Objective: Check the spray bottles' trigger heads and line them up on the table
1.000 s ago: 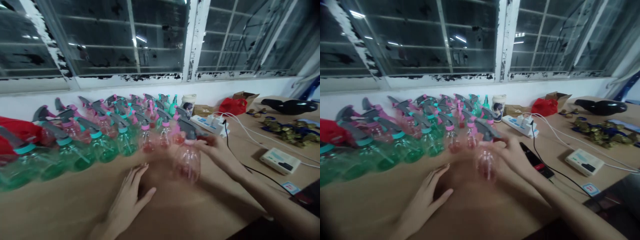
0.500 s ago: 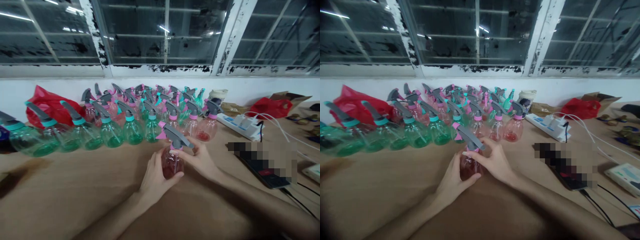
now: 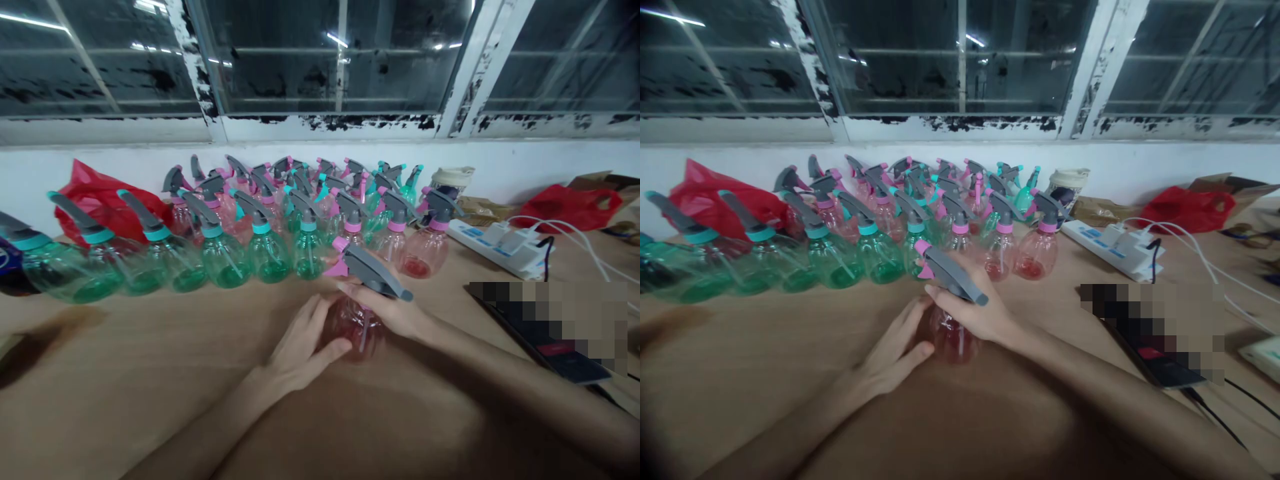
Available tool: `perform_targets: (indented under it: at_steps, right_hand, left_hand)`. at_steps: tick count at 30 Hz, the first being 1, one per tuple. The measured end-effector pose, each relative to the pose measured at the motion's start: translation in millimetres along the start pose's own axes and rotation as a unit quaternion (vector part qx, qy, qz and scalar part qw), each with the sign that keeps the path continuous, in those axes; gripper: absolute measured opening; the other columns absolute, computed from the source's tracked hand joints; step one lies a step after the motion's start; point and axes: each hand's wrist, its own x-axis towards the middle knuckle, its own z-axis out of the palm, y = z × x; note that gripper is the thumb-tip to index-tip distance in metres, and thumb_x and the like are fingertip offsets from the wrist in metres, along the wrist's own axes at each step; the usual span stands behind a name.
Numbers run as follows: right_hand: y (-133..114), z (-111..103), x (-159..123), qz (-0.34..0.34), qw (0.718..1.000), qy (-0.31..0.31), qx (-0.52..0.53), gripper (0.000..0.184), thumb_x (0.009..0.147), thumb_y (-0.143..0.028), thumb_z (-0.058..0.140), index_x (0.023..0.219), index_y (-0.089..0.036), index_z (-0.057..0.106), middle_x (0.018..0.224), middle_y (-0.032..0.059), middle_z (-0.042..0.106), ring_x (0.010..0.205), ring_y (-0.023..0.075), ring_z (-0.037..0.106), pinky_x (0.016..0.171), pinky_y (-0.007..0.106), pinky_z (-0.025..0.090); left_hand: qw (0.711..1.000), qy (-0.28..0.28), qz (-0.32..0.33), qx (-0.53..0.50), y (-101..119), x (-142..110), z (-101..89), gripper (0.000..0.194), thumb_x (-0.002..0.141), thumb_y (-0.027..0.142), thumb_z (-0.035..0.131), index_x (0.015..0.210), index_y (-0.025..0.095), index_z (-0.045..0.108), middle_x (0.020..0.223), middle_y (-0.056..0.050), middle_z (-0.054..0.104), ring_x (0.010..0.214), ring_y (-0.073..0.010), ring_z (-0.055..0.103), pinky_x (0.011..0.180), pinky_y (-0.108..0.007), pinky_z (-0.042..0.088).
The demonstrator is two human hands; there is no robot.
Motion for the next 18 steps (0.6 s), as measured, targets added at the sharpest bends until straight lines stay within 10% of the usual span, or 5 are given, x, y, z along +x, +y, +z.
perform_targets:
  at_steps: [9, 18]
  right_hand:
    - [-0.3, -5.5, 2.8, -0.035, 0.999, -0.026, -0.018, 0.011, 0.075, -0.021, 0.056, 0.085, -0.024, 0.057, 0.067, -0.0049, 0.053, 0.059, 0.0141, 0.048, 0.060, 0.029, 0.042]
    - [-8.4, -6.9, 3.8, -0.050, 0.997, -0.025, -0.051, 0.007, 0.078, -0.025, 0.057, 0.081, -0.025, 0.050, 0.069, -0.0037, 0.054, 0.062, 0.0146, 0.052, 0.060, 0.031, 0.042]
  left_hand:
    - [0.991, 0.071, -0.017, 0.112, -18.1, -3.5, -21.8, 0.021, 0.095, 0.025, 0.044, 0.109, 0.022, 0.060, 0.104, -0.005, 0.066, 0.099, -0.0208, 0.061, 0.091, -0.039, 0.047]
    - [0.960, -0.056, -0.074, 0.264, -32.0, -9.3, -15.4, 0.044, 0.091, 0.036, 0.054, 0.130, 0.017, 0.051, 0.140, -0.013, 0.047, 0.129, -0.0294, 0.042, 0.107, -0.049, 0.033]
